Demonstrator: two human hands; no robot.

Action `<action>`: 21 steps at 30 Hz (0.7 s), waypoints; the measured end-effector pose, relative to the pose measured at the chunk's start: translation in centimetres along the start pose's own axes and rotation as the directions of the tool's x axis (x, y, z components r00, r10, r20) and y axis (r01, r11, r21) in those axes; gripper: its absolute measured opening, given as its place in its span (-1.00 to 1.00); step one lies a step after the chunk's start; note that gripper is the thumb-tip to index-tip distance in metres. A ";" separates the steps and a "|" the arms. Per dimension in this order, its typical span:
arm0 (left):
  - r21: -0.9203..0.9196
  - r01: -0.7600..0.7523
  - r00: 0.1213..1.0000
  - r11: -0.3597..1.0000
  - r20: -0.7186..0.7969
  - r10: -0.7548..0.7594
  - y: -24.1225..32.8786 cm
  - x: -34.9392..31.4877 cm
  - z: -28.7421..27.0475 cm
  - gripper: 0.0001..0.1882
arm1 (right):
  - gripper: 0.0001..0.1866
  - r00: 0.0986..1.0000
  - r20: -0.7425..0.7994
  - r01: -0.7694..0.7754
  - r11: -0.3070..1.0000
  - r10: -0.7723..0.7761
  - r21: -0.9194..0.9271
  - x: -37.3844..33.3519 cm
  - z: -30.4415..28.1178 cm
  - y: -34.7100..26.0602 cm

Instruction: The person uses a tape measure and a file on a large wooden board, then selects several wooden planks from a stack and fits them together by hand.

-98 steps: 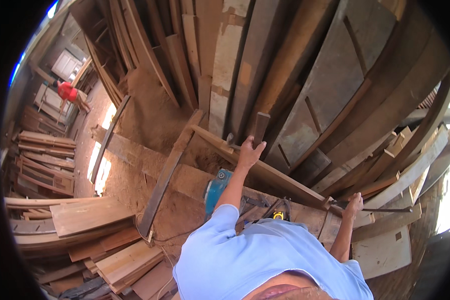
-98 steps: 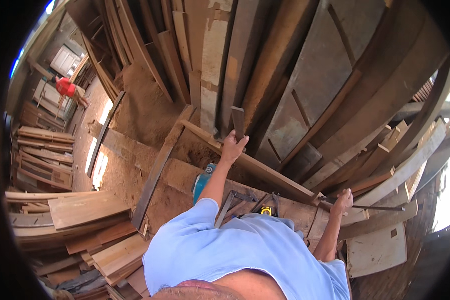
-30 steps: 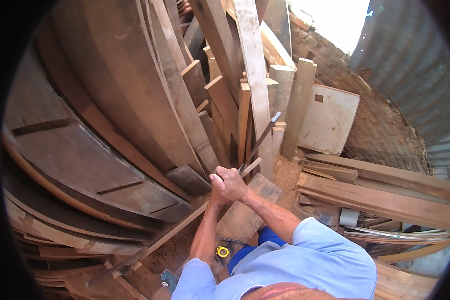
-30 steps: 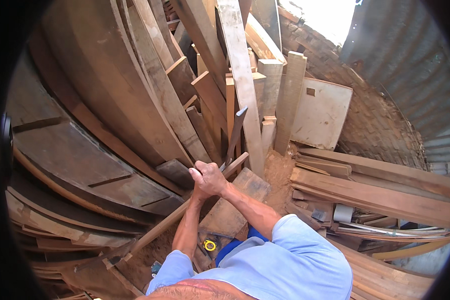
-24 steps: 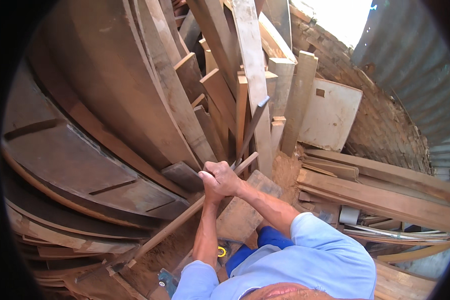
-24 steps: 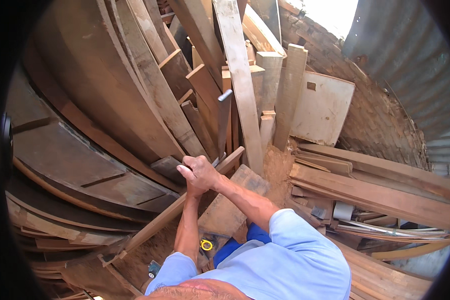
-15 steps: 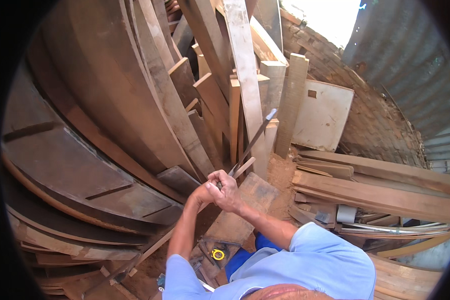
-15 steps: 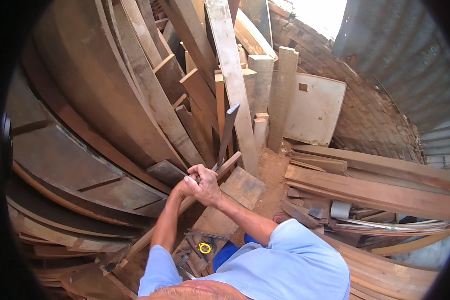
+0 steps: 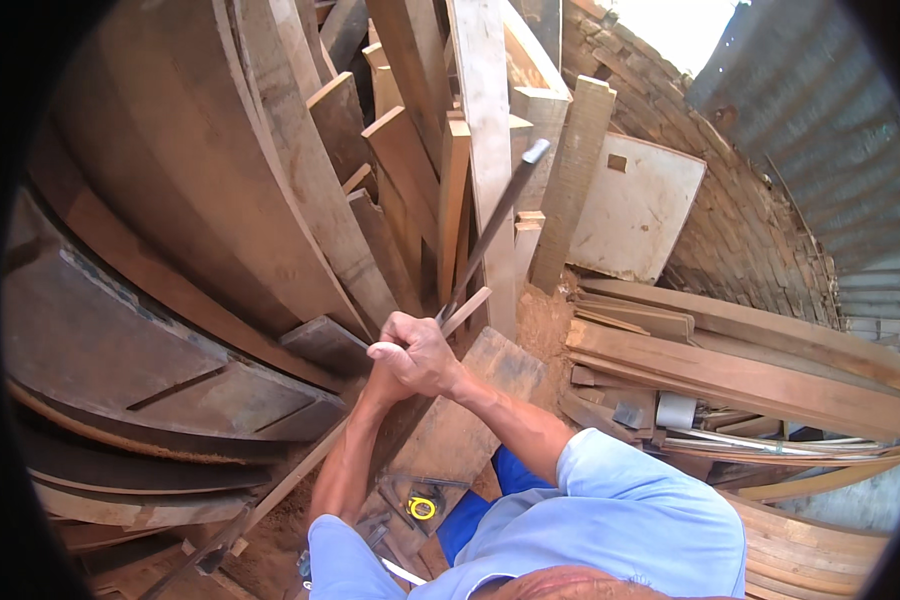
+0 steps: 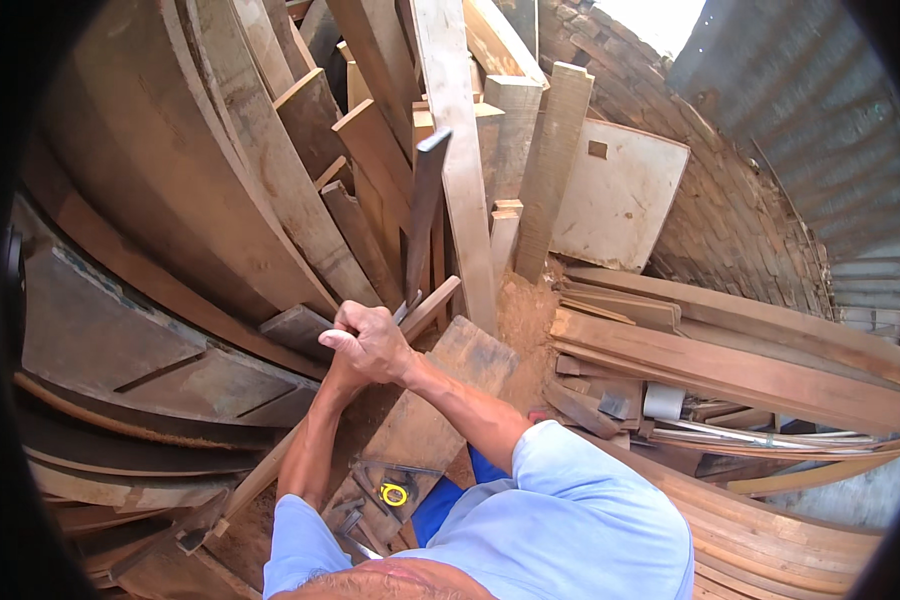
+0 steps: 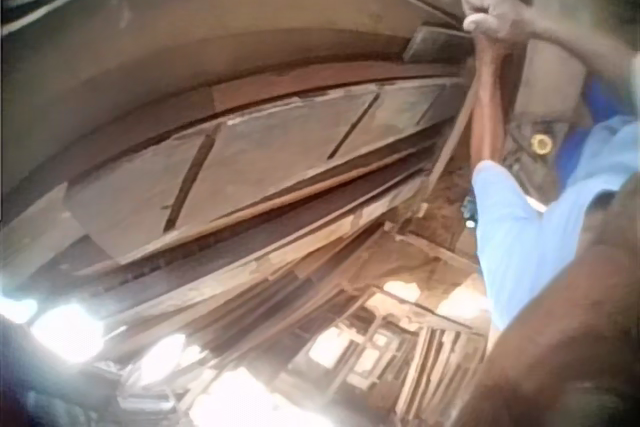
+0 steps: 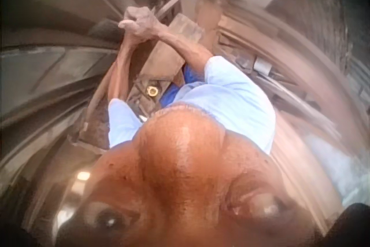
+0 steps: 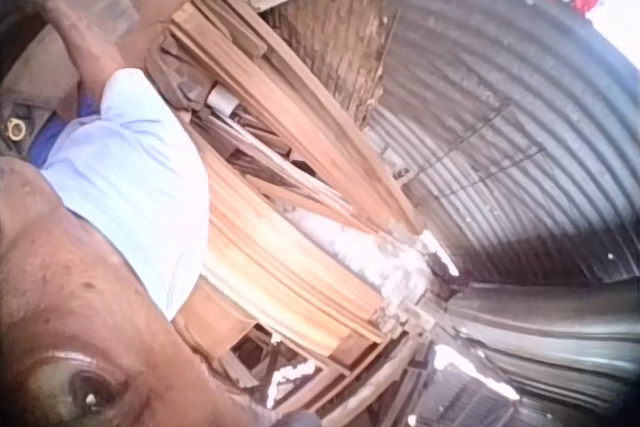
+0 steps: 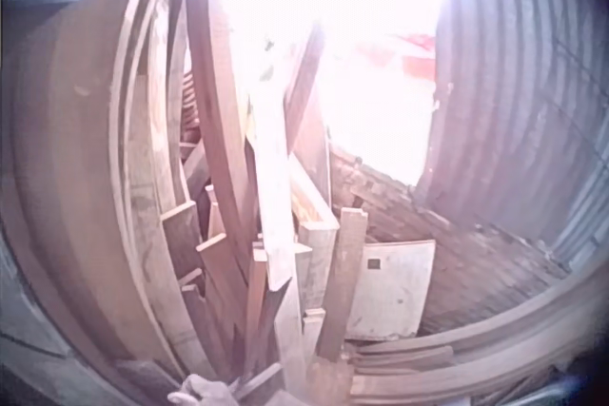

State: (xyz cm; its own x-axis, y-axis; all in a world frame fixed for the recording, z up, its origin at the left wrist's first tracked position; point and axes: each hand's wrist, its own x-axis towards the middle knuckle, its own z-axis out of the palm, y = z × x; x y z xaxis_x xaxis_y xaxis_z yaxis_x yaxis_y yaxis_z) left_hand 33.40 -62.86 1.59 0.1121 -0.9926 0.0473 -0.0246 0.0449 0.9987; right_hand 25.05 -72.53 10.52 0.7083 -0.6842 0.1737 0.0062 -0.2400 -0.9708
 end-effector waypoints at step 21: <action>-0.230 0.119 0.855 0.966 0.518 0.018 -3.8 2.0 -0.2 -0.65 | -0.75 0.968 -0.133 -0.215 0.977 0.212 -0.003 -4.4 0.0 -2.4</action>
State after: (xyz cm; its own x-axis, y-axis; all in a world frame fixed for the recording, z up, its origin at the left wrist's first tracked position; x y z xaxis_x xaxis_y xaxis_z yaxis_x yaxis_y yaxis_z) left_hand 33.93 -65.04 -2.10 -0.4187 -0.9068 0.0487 0.2186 -0.0485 0.9746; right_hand 21.89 -68.97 12.10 0.5930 -0.8050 -0.0160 -0.1478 -0.0893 -0.9850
